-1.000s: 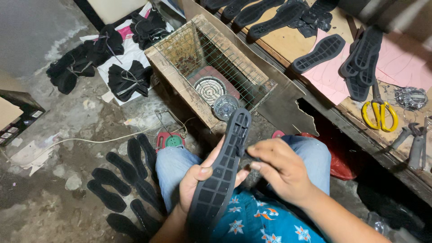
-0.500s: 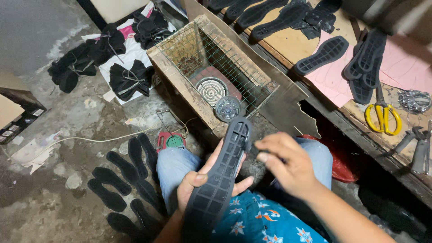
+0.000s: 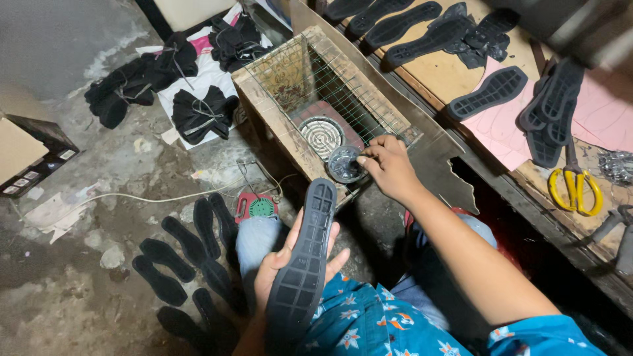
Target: The person sits on the floor and repeatedly rubs the bottom of black shoe soles against a small round abrasive disc to smooth the surface. They handle several soles one at a time, turning them over and moving them between the work area and a nearby table.
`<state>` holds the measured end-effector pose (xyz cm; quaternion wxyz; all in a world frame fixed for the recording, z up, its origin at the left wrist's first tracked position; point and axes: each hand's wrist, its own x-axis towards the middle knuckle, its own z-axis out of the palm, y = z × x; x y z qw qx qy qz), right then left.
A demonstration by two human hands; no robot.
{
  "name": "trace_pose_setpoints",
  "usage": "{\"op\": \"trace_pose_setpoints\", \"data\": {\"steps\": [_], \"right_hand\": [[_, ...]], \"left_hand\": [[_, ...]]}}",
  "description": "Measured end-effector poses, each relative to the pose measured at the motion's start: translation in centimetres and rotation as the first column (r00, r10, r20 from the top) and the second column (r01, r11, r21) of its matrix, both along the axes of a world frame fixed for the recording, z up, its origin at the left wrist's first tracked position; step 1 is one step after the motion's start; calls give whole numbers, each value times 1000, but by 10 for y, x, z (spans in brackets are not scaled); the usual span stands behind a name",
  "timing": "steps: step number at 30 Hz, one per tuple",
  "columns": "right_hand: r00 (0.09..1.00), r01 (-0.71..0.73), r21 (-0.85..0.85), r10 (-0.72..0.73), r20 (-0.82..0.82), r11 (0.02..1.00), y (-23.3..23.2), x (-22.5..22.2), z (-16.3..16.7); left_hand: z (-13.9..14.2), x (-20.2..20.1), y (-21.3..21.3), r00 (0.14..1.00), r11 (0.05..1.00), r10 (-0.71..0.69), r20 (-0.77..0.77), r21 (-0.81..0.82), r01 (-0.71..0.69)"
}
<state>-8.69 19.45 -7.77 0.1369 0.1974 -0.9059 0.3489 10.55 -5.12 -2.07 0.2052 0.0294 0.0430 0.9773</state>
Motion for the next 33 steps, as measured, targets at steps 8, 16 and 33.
{"op": "trace_pose_setpoints", "data": {"steps": [8, 16, 33], "right_hand": [[999, 25, 108, -21, -46, 994, -14, -5, -11], [998, 61, 143, -60, -11, 988, -12, 1, -9], [983, -154, -521, 183, 4, 840, -11, 111, 100]], "left_hand": [[-2, -1, -1, 1000, 998, 20, -4, -53, -20], [-3, -5, 3, 998, 993, 50, 31, -111, -47], [21, -17, 21, 986, 982, -158, -54, -115, 151]]}}
